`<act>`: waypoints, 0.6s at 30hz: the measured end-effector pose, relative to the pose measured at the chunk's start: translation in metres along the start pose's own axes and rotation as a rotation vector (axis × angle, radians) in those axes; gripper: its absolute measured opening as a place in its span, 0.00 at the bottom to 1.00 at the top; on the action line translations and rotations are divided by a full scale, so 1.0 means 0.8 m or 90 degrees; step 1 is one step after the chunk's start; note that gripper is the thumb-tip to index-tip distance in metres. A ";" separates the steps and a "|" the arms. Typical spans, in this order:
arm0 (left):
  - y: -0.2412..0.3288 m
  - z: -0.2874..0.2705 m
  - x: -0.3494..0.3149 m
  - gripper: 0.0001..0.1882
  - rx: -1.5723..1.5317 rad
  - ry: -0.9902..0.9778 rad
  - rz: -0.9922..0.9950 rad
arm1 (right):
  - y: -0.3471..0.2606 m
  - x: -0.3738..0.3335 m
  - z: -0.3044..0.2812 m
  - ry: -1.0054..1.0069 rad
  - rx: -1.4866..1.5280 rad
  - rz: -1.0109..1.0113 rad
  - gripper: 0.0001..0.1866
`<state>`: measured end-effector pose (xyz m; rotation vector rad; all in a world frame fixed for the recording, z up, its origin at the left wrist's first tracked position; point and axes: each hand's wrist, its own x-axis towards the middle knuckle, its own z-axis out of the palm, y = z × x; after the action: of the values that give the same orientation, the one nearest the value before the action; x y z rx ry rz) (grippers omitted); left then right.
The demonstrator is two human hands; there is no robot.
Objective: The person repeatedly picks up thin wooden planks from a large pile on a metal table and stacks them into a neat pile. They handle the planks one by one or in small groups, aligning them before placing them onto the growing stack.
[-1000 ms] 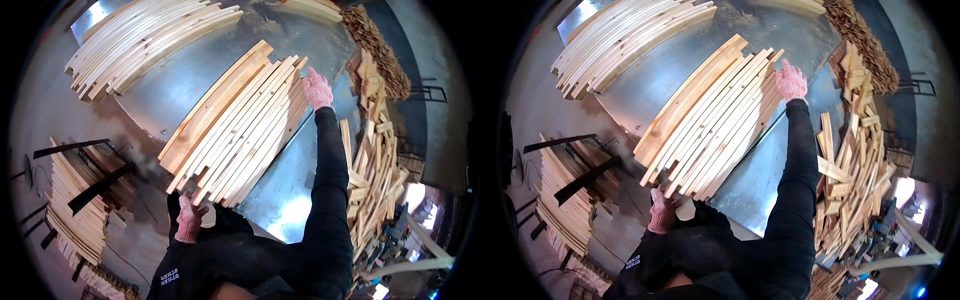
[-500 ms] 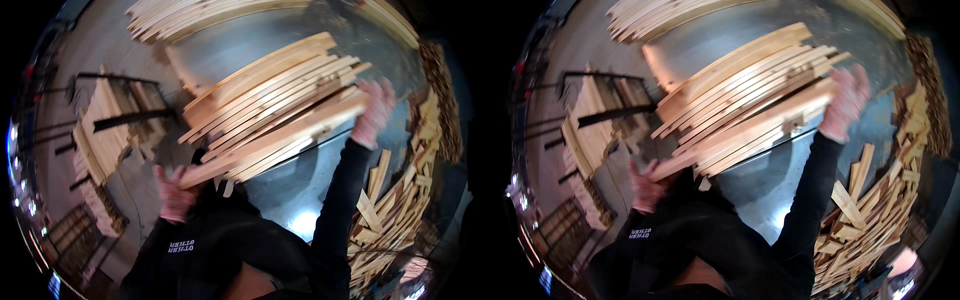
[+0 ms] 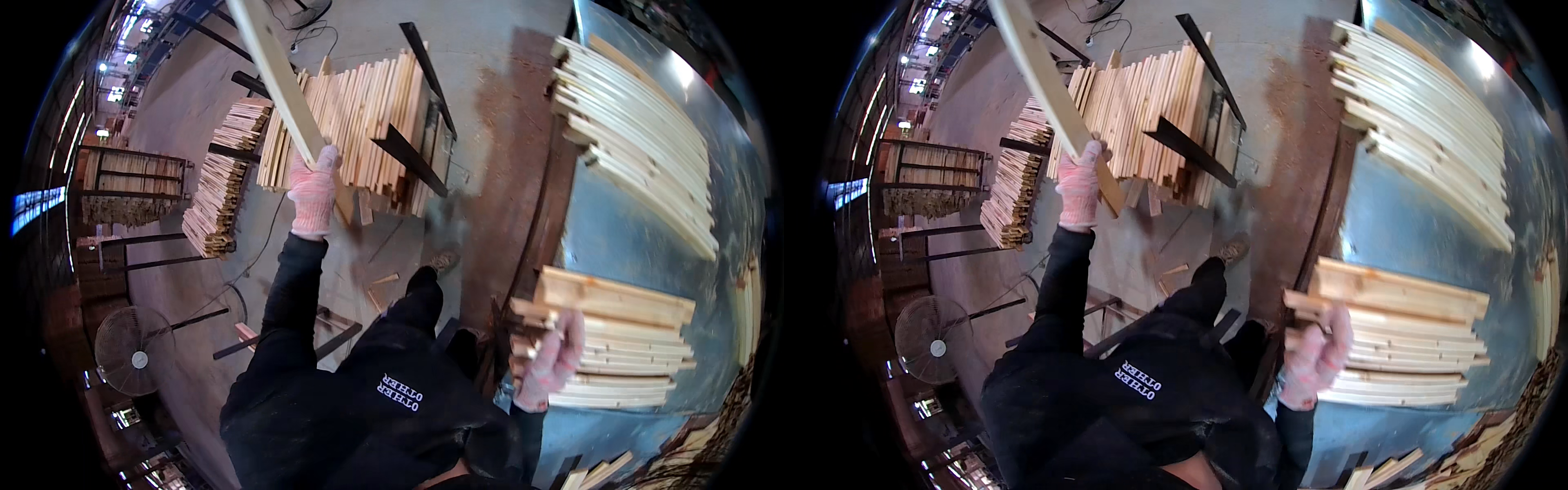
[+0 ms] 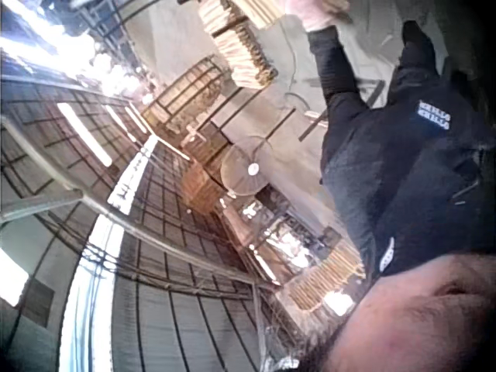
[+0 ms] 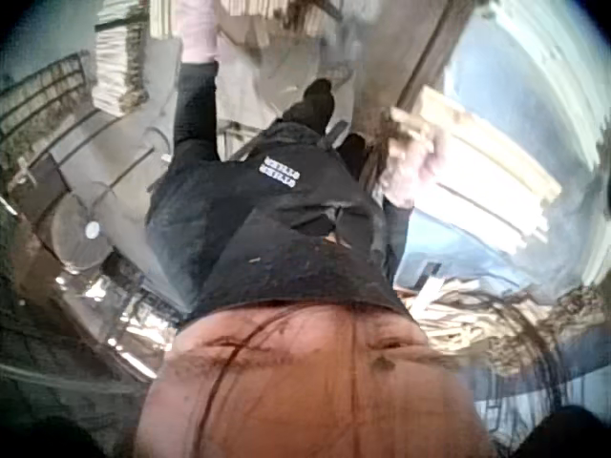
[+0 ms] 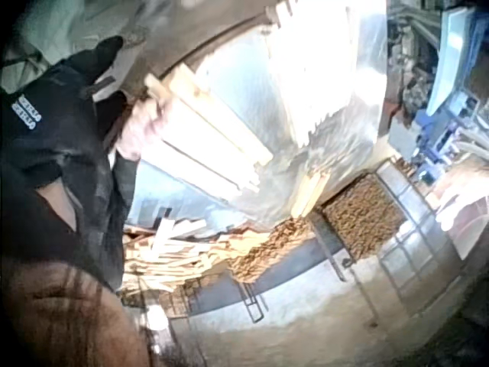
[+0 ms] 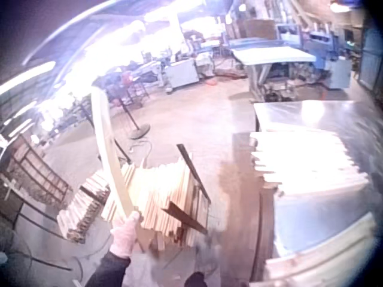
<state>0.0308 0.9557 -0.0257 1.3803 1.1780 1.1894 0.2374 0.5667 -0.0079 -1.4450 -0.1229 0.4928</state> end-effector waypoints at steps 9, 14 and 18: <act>-0.404 0.051 0.228 0.24 0.788 -0.272 -0.116 | 0.049 -0.073 0.074 0.125 -0.382 -0.045 0.20; -0.504 0.009 0.241 0.16 0.769 -0.474 0.012 | -0.009 -0.076 0.067 0.133 -0.797 0.039 0.12; -0.442 -0.079 0.201 0.12 0.685 -0.454 0.056 | 0.054 -0.113 -0.056 0.493 -0.612 0.017 0.22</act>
<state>-0.0520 1.1554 -0.3547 2.3751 1.2325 -0.0593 0.1627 0.4923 -0.0370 -2.4819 0.3269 -0.1898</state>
